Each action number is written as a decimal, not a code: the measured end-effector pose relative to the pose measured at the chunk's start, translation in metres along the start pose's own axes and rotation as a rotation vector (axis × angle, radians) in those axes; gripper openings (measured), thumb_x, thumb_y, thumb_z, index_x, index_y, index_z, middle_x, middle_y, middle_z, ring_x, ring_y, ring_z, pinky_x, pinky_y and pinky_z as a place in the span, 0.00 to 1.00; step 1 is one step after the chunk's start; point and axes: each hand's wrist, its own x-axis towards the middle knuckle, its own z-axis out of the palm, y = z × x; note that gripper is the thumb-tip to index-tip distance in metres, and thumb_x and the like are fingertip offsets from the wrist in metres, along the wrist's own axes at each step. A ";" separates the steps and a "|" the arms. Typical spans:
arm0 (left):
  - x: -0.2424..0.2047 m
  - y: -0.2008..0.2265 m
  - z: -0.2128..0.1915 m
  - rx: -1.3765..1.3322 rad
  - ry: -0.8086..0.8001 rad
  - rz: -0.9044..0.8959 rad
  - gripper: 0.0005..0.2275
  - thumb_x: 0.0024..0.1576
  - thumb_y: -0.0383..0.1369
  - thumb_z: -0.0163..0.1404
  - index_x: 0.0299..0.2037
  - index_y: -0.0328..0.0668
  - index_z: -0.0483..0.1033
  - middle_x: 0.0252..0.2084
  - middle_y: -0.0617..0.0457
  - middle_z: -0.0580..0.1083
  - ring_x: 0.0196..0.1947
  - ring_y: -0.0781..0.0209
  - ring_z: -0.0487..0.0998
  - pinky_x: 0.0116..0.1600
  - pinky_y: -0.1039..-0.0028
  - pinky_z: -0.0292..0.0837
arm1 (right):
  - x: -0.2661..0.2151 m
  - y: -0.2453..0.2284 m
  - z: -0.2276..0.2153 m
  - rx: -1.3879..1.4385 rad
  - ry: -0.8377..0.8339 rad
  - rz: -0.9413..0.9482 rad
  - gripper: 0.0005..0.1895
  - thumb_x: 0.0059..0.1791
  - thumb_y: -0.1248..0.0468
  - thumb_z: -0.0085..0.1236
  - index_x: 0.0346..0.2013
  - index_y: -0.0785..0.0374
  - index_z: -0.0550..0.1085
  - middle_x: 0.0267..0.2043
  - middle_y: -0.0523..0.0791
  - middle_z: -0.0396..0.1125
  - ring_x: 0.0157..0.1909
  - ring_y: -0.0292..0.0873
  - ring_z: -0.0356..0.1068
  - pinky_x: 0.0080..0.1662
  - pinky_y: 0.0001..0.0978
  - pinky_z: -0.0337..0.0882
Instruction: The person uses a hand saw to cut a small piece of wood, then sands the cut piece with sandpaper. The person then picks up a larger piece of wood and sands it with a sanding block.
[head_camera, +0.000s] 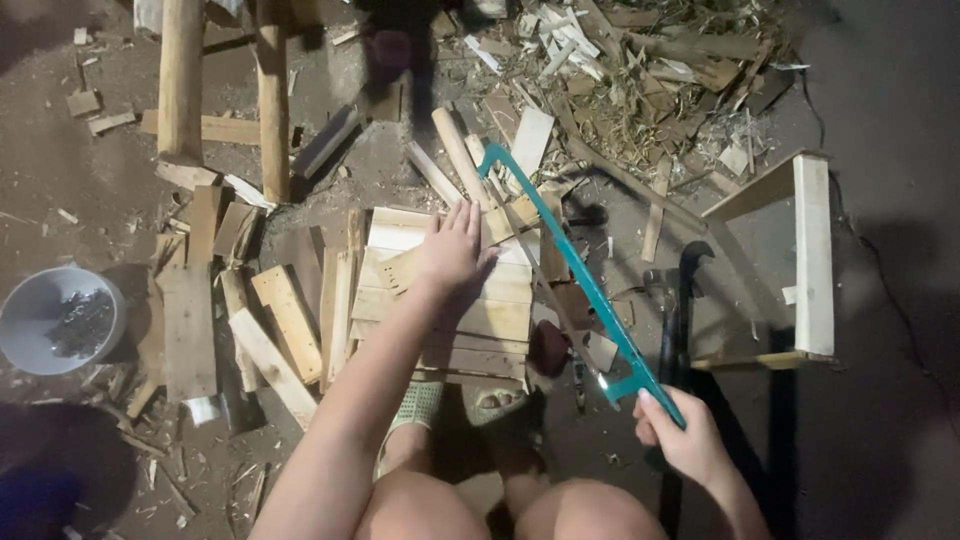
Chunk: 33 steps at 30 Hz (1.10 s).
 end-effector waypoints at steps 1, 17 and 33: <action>0.007 -0.005 0.013 0.001 0.001 -0.001 0.35 0.66 0.52 0.31 0.73 0.26 0.47 0.77 0.36 0.50 0.78 0.45 0.44 0.76 0.49 0.38 | 0.001 0.005 0.001 0.000 -0.001 -0.001 0.15 0.52 0.69 0.50 0.22 0.73 0.75 0.12 0.47 0.65 0.15 0.42 0.64 0.22 0.32 0.65; 0.021 -0.011 0.021 0.019 -0.018 0.018 0.36 0.64 0.53 0.34 0.73 0.27 0.50 0.77 0.36 0.51 0.78 0.43 0.44 0.76 0.47 0.36 | 0.015 0.013 -0.002 0.016 0.005 -0.020 0.16 0.53 0.68 0.49 0.23 0.73 0.75 0.12 0.47 0.65 0.15 0.41 0.63 0.23 0.32 0.64; 0.012 -0.015 0.022 -0.016 -0.008 0.016 0.34 0.65 0.56 0.34 0.70 0.32 0.59 0.73 0.37 0.61 0.77 0.46 0.53 0.76 0.49 0.46 | 0.187 -0.078 0.109 -0.128 0.088 -0.255 0.20 0.55 0.60 0.52 0.18 0.58 0.73 0.09 0.41 0.62 0.16 0.39 0.65 0.28 0.27 0.67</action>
